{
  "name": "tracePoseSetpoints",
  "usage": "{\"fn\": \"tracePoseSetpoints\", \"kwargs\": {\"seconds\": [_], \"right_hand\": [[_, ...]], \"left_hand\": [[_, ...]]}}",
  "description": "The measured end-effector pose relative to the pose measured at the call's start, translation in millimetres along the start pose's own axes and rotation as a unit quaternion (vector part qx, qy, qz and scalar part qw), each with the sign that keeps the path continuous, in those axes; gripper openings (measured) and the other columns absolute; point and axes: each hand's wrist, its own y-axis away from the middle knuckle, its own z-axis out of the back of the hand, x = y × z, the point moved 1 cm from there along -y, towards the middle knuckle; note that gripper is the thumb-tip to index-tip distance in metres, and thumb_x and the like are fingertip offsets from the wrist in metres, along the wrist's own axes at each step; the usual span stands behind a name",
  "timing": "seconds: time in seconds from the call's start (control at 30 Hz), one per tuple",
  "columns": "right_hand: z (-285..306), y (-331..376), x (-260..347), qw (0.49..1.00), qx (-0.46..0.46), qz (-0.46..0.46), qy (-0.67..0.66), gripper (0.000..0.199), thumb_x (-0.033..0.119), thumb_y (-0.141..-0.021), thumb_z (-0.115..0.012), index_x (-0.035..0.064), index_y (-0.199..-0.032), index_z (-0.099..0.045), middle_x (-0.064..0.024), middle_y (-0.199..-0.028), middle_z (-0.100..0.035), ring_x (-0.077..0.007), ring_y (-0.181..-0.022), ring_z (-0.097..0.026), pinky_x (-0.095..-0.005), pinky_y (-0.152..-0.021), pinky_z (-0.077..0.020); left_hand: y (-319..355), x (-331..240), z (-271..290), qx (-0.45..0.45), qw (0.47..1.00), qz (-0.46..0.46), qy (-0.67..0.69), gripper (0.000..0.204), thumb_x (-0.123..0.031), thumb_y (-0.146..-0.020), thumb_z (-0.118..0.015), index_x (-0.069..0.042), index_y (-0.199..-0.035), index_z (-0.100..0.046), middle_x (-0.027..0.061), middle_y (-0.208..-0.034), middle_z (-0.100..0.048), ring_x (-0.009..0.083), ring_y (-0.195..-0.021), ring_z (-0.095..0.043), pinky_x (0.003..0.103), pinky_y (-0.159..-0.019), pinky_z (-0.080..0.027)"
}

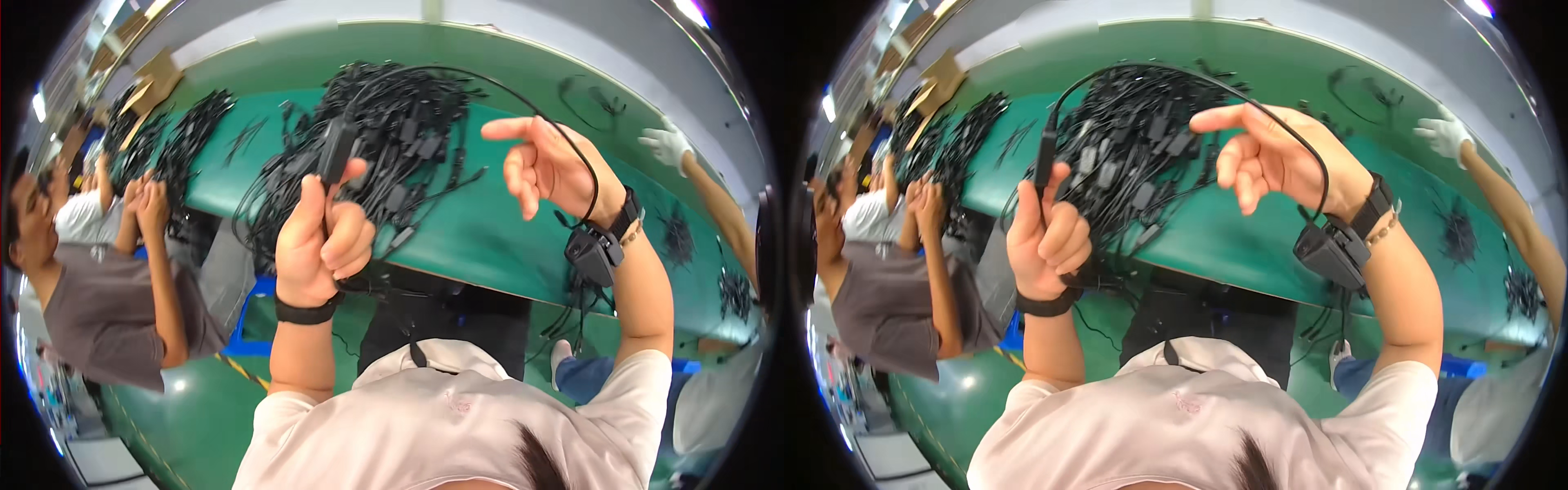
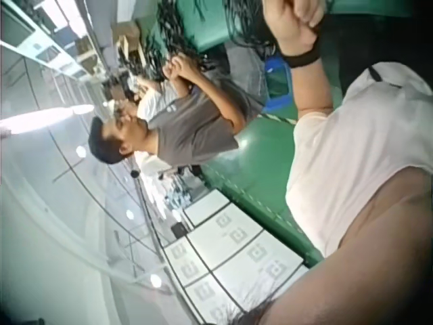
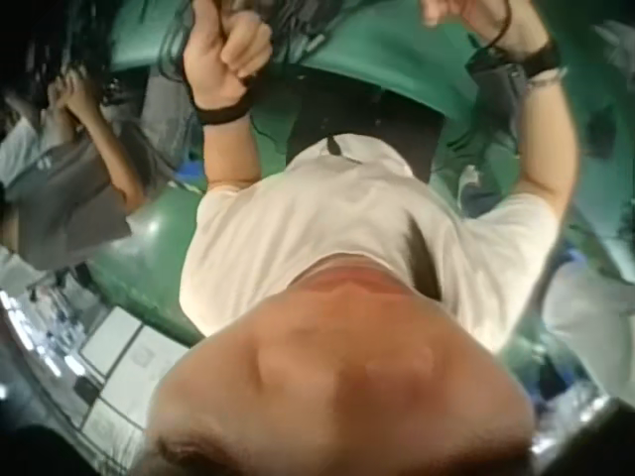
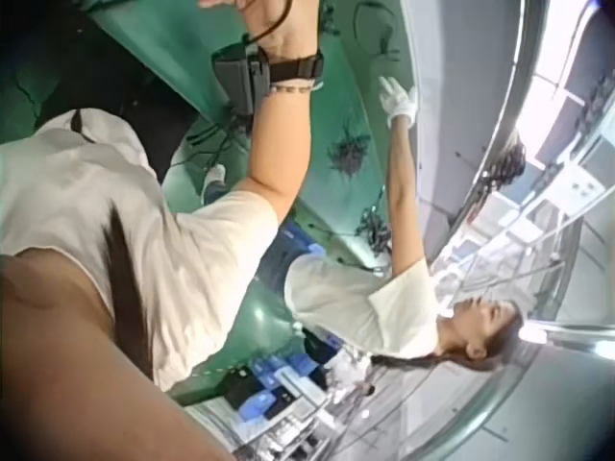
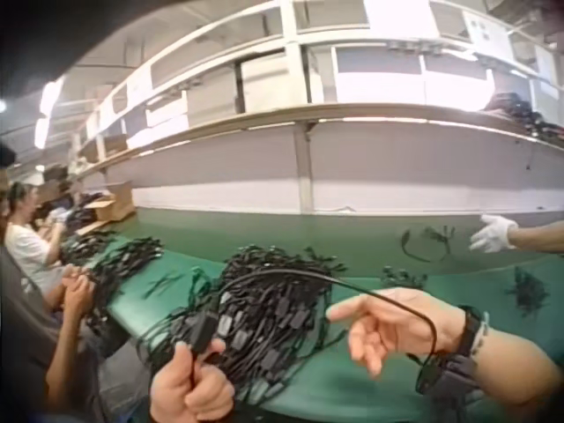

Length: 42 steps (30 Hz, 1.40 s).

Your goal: Straighten and organize USB cables on an assembly line.

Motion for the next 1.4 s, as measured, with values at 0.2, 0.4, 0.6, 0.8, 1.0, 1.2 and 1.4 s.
{"fn": "tracePoseSetpoints", "kwargs": {"seconds": [0.2,0.4,0.6,0.8,1.0,1.2,1.4], "right_hand": [[32,56,25,0.983,-0.184,0.022,-0.01,0.036,0.029,-0.091,-0.043,-0.0012,-0.11,-0.05,-0.0008,-0.059,-0.05,-0.0073,-0.039,-0.04,-0.018,-0.036,-0.0292],[33,75,49,0.96,-0.222,0.046,0.165,0.022,0.018,-0.088,-0.049,0.0011,-0.101,-0.055,0.0041,-0.055,-0.044,-0.0007,-0.038,-0.031,-0.0156,-0.034,-0.0207],[51,63,56,0.951,-0.239,-0.041,0.191,0.02,0.018,-0.088,-0.049,0.0017,-0.098,-0.055,0.0042,-0.056,-0.046,-0.0005,-0.039,-0.032,-0.0144,-0.034,-0.0213],[68,79,48,0.931,-0.321,0.031,0.173,0.021,0.017,-0.088,-0.049,-0.0002,-0.098,-0.056,0.0027,-0.059,-0.051,-0.0036,-0.04,-0.041,-0.0162,-0.034,-0.0316],[75,83,34,0.921,-0.328,-0.038,0.205,0.024,0.018,-0.087,-0.05,-0.0021,-0.097,-0.057,0.0005,-0.058,-0.054,-0.0059,-0.042,-0.048,-0.0184,-0.035,-0.0365],[68,62,12,0.876,-0.299,-0.171,0.339,0.022,0.015,-0.086,-0.049,-0.0009,-0.097,-0.059,0.0003,-0.052,-0.052,-0.0053,-0.041,-0.048,-0.0189,-0.034,-0.0355],[72,38,-11,0.866,-0.247,-0.12,0.418,0.02,0.012,-0.085,-0.05,0.0025,-0.099,-0.061,0.0013,-0.052,-0.051,-0.0044,-0.042,-0.045,-0.0189,-0.037,-0.0363]], "left_hand": [[-9,39,0,-0.044,0.993,0.04,-0.1,0.044,-0.036,-0.091,-0.038,-0.003,-0.119,-0.042,0.0007,-0.052,-0.041,0.0103,-0.044,-0.036,0.022,-0.039,-0.032],[-37,73,-24,0.088,0.952,0.115,-0.27,0.036,-0.031,-0.089,-0.044,-0.001,-0.108,-0.048,0.0056,-0.062,-0.052,0.0139,-0.057,-0.049,0.026,-0.049,-0.037],[-95,82,-49,0.087,0.964,0.102,-0.23,0.031,-0.027,-0.089,-0.045,0.001,-0.101,-0.05,0.0044,-0.063,-0.051,0.0128,-0.056,-0.047,0.023,-0.052,-0.035],[-147,75,-34,0.156,0.979,0.131,-0.012,0.025,-0.022,-0.09,-0.046,0.0,-0.099,-0.052,0.0022,-0.064,-0.048,0.0112,-0.057,-0.042,0.024,-0.054,-0.035],[-169,94,-9,0.114,0.982,0.152,-0.004,0.019,-0.019,-0.089,-0.046,-0.002,-0.093,-0.054,0.0067,-0.078,-0.053,0.0138,-0.069,-0.049,0.025,-0.059,-0.04],[-176,123,8,0.044,0.99,0.128,0.038,0.02,-0.02,-0.089,-0.044,-0.004,-0.099,-0.052,0.0183,-0.12,-0.043,0.0273,-0.109,-0.043,0.037,-0.089,-0.039],[-170,131,13,-0.023,0.995,0.098,0.011,0.024,-0.018,-0.088,-0.047,-0.004,-0.108,-0.047,0.0177,-0.129,-0.037,0.0279,-0.117,-0.039,0.04,-0.095,-0.036]]}}
